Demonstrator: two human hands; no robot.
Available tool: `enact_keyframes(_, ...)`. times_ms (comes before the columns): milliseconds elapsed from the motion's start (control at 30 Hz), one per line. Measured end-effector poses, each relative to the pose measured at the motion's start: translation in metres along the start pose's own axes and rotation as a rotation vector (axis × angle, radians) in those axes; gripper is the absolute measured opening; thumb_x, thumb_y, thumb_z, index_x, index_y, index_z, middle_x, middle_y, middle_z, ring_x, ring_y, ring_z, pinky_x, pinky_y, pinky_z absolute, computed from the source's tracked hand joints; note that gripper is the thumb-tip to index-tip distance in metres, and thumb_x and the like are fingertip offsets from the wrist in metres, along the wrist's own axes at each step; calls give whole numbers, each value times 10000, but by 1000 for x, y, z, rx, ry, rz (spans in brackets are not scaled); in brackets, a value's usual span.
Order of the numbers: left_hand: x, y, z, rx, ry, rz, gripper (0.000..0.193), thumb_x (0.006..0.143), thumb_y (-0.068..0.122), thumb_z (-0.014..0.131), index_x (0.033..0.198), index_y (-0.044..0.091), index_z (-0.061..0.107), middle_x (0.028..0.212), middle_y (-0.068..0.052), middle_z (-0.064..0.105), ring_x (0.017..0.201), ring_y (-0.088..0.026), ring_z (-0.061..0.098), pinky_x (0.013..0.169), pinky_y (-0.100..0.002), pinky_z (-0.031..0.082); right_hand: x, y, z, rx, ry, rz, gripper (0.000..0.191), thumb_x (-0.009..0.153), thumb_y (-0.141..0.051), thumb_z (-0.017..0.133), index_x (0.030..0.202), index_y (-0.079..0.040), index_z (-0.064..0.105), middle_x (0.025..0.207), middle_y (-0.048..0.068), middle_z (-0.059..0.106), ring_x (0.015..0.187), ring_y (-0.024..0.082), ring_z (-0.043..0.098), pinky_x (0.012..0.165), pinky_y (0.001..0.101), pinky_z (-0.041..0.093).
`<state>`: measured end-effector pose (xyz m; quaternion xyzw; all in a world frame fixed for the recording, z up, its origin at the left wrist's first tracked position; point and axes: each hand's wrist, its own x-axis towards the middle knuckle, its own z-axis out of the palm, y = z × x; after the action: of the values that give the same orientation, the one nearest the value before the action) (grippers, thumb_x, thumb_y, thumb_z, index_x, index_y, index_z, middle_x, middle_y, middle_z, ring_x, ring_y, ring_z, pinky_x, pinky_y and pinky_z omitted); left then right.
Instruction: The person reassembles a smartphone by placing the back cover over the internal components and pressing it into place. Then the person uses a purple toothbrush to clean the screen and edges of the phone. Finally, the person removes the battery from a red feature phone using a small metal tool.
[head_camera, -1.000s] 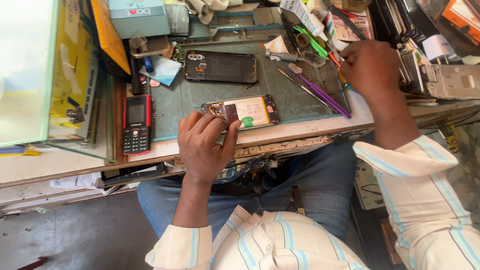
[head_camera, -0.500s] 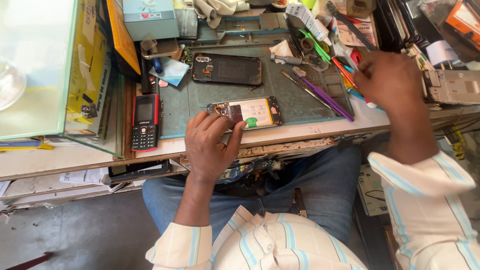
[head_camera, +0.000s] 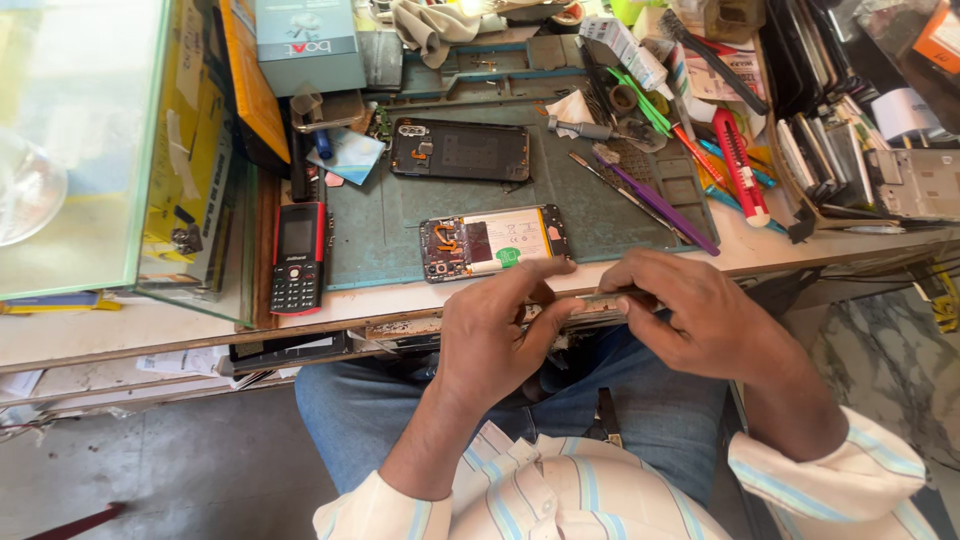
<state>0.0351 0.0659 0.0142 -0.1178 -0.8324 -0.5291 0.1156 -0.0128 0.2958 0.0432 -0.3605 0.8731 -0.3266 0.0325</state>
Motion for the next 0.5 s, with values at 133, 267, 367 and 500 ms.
enact_keyframes(133,-2,-1,-3,146,28,272,103,955,218,718,943,119,690,826,-41,710,752,-258,702,643,-390,524,-1,-7,10,45,7,9,188,874,-110,708,1044,-44,664,875,101,678,725,251,687,640,362,538)
enact_keyframes(267,-4,-1,-2,124,-30,230,197,1015,201,662,870,79,607,742,-87,616,713,-315,649,628,-437,485,-1,-2,18,15,104,-120,175,876,-130,740,1012,-40,677,853,101,680,740,268,673,651,364,524)
enact_keyframes(367,-5,-1,-8,29,-88,296,201,1022,186,644,864,73,594,743,-100,596,718,-336,629,622,-447,463,-9,12,21,18,152,-211,146,869,-123,748,972,-54,671,836,79,684,740,240,670,655,348,520)
enact_keyframes(500,-4,-8,-25,-111,-182,386,235,1040,170,633,849,66,544,753,-100,562,731,-326,606,658,-420,472,-34,37,23,228,255,56,71,903,-80,751,953,-48,712,835,33,662,630,168,571,496,304,427)
